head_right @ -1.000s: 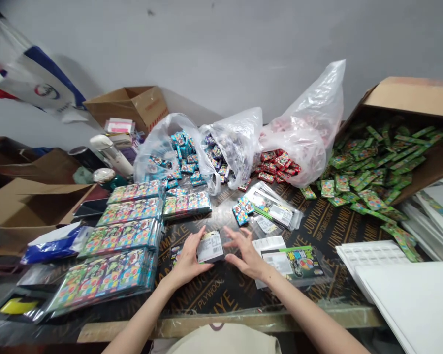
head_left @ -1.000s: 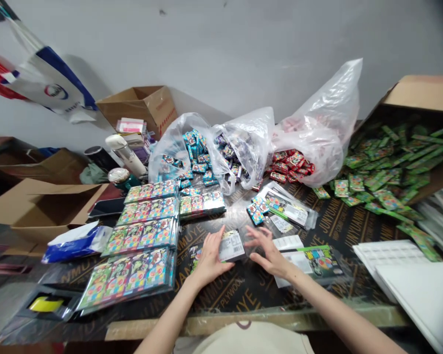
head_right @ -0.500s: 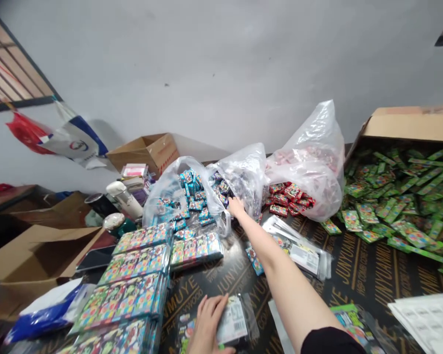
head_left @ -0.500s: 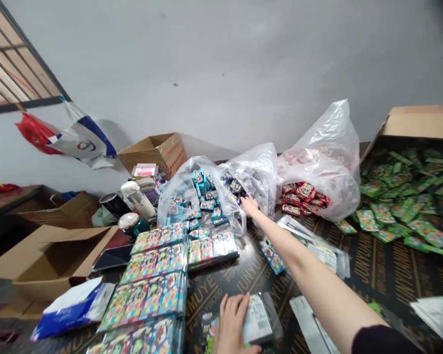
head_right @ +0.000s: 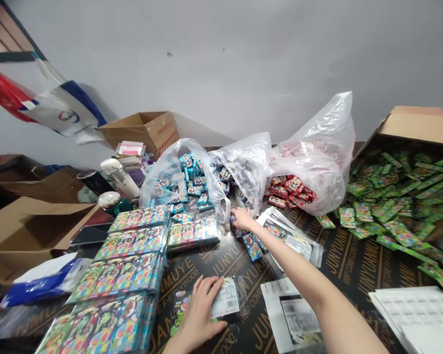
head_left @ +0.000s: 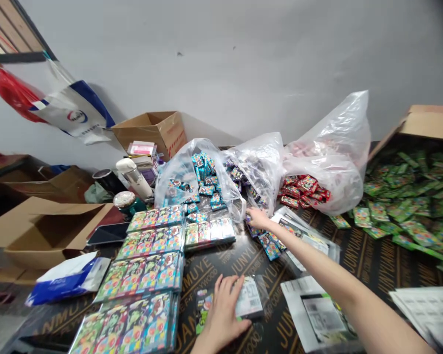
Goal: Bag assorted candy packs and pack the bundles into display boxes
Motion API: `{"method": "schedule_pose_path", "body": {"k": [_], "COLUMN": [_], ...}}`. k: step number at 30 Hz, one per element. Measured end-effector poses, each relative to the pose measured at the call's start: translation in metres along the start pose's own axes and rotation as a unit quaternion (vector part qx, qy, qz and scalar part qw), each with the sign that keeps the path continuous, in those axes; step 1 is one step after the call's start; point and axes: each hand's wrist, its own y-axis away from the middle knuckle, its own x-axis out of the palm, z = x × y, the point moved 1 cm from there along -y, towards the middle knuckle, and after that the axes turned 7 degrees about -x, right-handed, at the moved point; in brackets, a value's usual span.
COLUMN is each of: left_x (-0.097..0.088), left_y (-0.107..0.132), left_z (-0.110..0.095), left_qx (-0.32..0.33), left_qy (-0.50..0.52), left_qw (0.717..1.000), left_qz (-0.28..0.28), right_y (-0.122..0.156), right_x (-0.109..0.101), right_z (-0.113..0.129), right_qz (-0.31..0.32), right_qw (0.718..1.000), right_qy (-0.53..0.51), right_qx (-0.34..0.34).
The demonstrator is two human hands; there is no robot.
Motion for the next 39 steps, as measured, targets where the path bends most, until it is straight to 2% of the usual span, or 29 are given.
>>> {"method": "schedule_pose_path", "body": {"k": [4,6,7,8,10,12,13,16,19,21,23,25,28,32,35,37,39], "left_x": [-0.006,-0.013,-0.017,-0.021,-0.027,-0.030,-0.030,-0.026,-0.019,-0.016,-0.016,-0.019,-0.026,-0.025,-0.022,-0.023,-0.024], "left_y": [-0.002,-0.007,-0.010,-0.013,-0.020,-0.023,-0.024,-0.019,-0.014,-0.013,-0.014,-0.014,-0.012,-0.009,-0.009,-0.008,-0.007], "left_z": [-0.011,-0.026,-0.036,-0.046,-0.065,-0.080,-0.084,-0.092,-0.098,-0.101,-0.100,-0.094,-0.082,-0.074,-0.071,-0.064,-0.054], "left_qx": [0.006,-0.015,-0.037,-0.064,-0.109,-0.133,-0.139,-0.139,-0.136,-0.148,-0.181,-0.216,-0.226,-0.190,-0.167,-0.140,-0.078], "left_qy": [0.047,0.138,0.211,0.301,0.489,0.609,0.642,0.684,0.732,0.766,0.774,0.743,0.670,0.604,0.546,0.458,0.307], "left_qw": [0.999,0.989,0.975,0.950,0.865,0.781,0.753,0.712,0.662,0.620,0.605,0.633,0.706,0.773,0.821,0.878,0.948], "left_qz": [-0.022,-0.051,-0.062,-0.062,-0.012,0.031,0.045,0.078,0.090,0.075,0.048,0.011,-0.030,-0.023,-0.011,-0.018,-0.043], "right_y": [0.067,0.101,0.117,0.133,0.160,0.179,0.187,0.200,0.206,0.209,0.213,0.216,0.220,0.221,0.221,0.222,0.223], "right_x": [-0.015,-0.021,-0.023,-0.024,-0.024,-0.023,-0.022,-0.022,-0.022,-0.022,-0.020,-0.018,-0.018,-0.019,-0.018,-0.016,-0.011], "right_z": [0.017,0.037,0.049,0.062,0.085,0.100,0.103,0.105,0.106,0.111,0.116,0.116,0.106,0.095,0.090,0.083,0.071], "right_qz": [-0.080,-0.139,-0.164,-0.180,-0.181,-0.159,-0.147,-0.134,-0.169,-0.185,-0.168,-0.138,-0.122,-0.100,-0.108,-0.129,-0.154], "right_qw": [0.996,0.981,0.969,0.956,0.946,0.948,0.948,0.931,0.908,0.911,0.929,0.942,0.941,0.931,0.925,0.930,0.940], "right_qy": [-0.029,-0.099,-0.142,-0.178,-0.207,-0.211,-0.225,-0.307,-0.368,-0.354,-0.307,-0.271,-0.280,-0.301,-0.308,-0.291,-0.255], "right_qx": [-0.040,-0.093,-0.121,-0.147,-0.171,-0.175,-0.172,-0.145,-0.111,-0.107,-0.121,-0.138,-0.147,-0.180,-0.194,-0.184,-0.167]}}
